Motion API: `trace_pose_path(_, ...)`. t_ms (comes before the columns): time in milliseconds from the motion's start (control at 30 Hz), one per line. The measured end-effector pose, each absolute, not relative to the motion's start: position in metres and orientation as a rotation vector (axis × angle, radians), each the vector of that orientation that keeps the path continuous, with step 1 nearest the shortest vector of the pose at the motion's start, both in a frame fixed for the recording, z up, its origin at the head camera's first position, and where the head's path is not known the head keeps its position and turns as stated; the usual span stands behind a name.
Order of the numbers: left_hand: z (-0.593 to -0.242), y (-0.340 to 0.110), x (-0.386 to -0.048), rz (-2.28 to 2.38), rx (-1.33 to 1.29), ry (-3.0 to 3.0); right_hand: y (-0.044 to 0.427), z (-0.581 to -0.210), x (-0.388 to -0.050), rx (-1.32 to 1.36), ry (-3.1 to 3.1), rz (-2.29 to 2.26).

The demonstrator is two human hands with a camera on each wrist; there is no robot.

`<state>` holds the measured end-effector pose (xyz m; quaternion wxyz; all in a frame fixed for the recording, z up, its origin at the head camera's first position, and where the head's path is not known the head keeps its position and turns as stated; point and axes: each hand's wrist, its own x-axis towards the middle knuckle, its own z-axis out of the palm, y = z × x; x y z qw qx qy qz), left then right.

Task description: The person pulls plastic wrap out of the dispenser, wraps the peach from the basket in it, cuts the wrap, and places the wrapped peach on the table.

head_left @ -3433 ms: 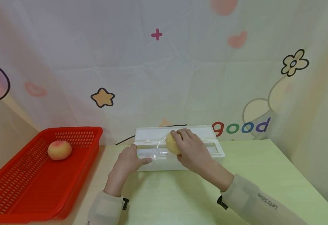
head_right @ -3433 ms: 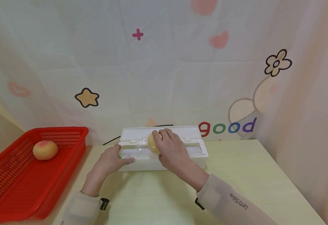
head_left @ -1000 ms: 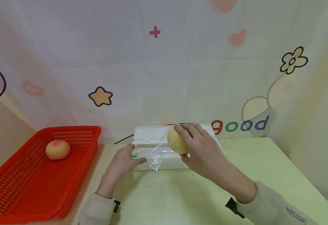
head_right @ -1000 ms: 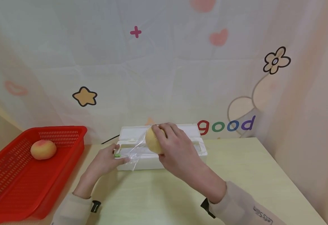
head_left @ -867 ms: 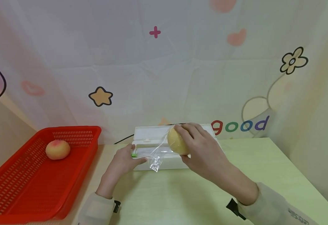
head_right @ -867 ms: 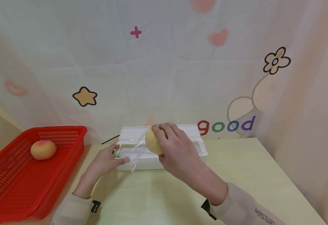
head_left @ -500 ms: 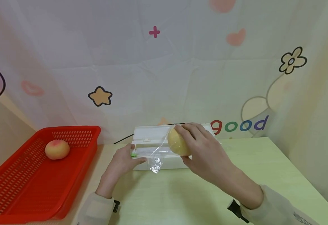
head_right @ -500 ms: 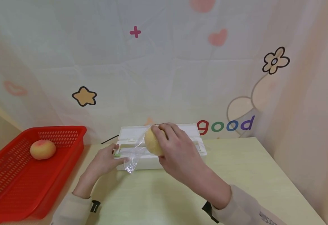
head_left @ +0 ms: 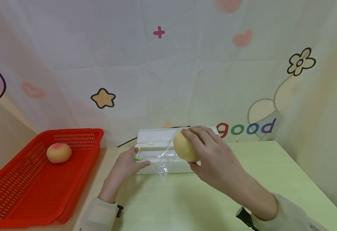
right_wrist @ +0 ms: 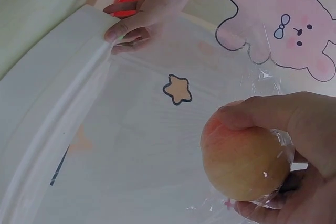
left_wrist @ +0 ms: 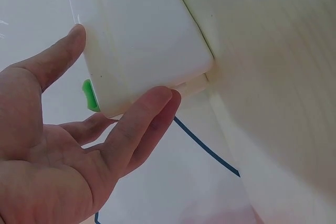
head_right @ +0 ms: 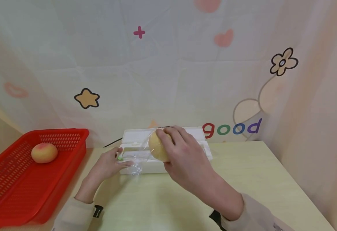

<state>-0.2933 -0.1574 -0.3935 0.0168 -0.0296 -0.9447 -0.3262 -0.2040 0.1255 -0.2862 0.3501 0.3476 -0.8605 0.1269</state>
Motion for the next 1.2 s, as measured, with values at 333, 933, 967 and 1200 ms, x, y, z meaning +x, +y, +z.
trace_pose_path(333,-0.391,-0.157,-0.294,-0.981,-0.091,-2.948,0.127,-0.271,-0.205,0.922,-2.188,0.356)
trace_pose_path(933,-0.394,-0.159,-0.293,-0.972,-0.112,-2.908,0.129,-0.264,-0.189,0.906,-2.279,0.436)
trace_pose_path(967,-0.394,-0.16,-0.293,-0.984,-0.105,-2.908,0.129,-0.265,-0.187,0.912,-2.291,0.432)
trace_pose_path(1200,-0.394,-0.164,-0.295,-1.084,-0.093,-2.932,0.131,-0.277,-0.176,0.946,-2.359,0.404)
